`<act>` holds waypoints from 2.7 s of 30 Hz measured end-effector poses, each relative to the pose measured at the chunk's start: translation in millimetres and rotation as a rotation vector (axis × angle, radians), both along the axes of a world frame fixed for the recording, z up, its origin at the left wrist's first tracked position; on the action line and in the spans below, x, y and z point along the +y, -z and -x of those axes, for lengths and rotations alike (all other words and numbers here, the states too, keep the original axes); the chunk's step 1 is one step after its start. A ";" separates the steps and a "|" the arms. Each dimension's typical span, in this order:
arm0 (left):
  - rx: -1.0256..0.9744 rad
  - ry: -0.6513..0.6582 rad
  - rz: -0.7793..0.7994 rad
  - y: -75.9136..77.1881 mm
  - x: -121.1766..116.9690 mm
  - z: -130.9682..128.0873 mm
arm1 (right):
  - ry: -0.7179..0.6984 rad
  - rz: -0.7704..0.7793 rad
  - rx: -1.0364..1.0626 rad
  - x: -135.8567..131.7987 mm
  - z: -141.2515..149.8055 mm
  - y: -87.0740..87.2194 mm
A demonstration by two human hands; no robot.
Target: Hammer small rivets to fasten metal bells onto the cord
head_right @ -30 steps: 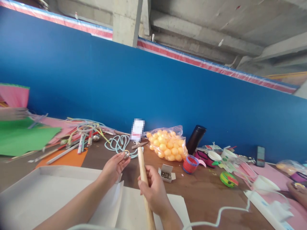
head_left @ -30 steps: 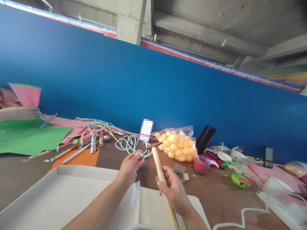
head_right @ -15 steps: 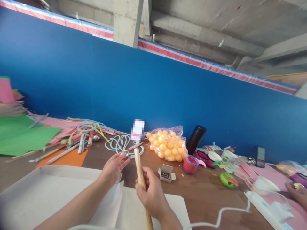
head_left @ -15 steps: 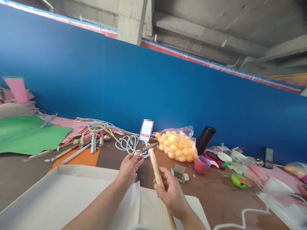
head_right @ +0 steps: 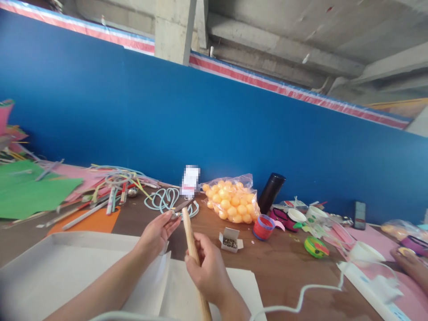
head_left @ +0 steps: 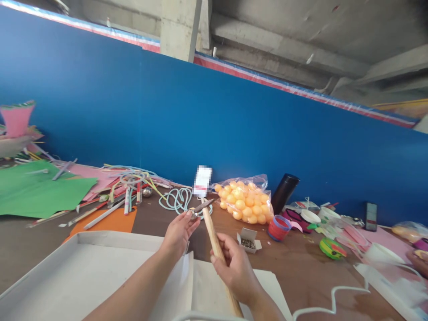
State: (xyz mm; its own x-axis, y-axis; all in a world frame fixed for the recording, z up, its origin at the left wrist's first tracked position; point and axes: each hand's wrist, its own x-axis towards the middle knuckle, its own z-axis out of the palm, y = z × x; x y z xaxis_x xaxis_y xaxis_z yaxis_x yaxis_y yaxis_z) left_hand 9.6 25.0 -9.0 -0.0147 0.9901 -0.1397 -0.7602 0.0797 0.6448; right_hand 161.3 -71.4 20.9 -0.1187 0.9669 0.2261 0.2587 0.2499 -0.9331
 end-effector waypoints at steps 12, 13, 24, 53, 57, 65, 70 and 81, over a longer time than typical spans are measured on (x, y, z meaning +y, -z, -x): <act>-0.048 0.046 -0.041 0.6 1.2 1.6 | 0.010 -0.019 0.145 -5.0 -7.8 -4.4; -0.048 0.046 -0.042 0.9 1.5 1.6 | 0.004 -0.018 0.130 -5.0 -8.2 -4.1; -0.016 0.026 -0.039 0.3 1.3 0.4 | -0.016 -0.010 0.049 -1.2 -4.7 -2.6; -0.007 -0.042 0.045 -5.7 -1.7 0.4 | -0.070 0.015 0.000 -0.4 -3.2 -2.7; -0.012 -0.043 0.044 -6.7 -2.6 0.7 | 0.000 0.010 0.040 0.4 -3.8 0.0; -0.025 -0.052 0.052 -4.3 -0.2 1.8 | -0.072 0.039 0.004 0.2 -6.1 -3.5; -0.026 -0.056 0.065 -2.0 1.2 1.8 | -0.059 0.039 0.005 1.0 -5.2 1.5; -0.020 -0.048 0.080 -0.7 2.2 1.3 | -0.085 0.048 -0.005 0.7 -5.8 0.5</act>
State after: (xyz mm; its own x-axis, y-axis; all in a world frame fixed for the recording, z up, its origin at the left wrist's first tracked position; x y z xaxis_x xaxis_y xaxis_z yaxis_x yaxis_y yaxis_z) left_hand 8.3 27.2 -8.3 -0.0588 0.9740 -0.2189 -0.7769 0.0930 0.6227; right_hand 167.1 -70.6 20.4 -0.2016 0.9629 0.1794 0.2429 0.2266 -0.9432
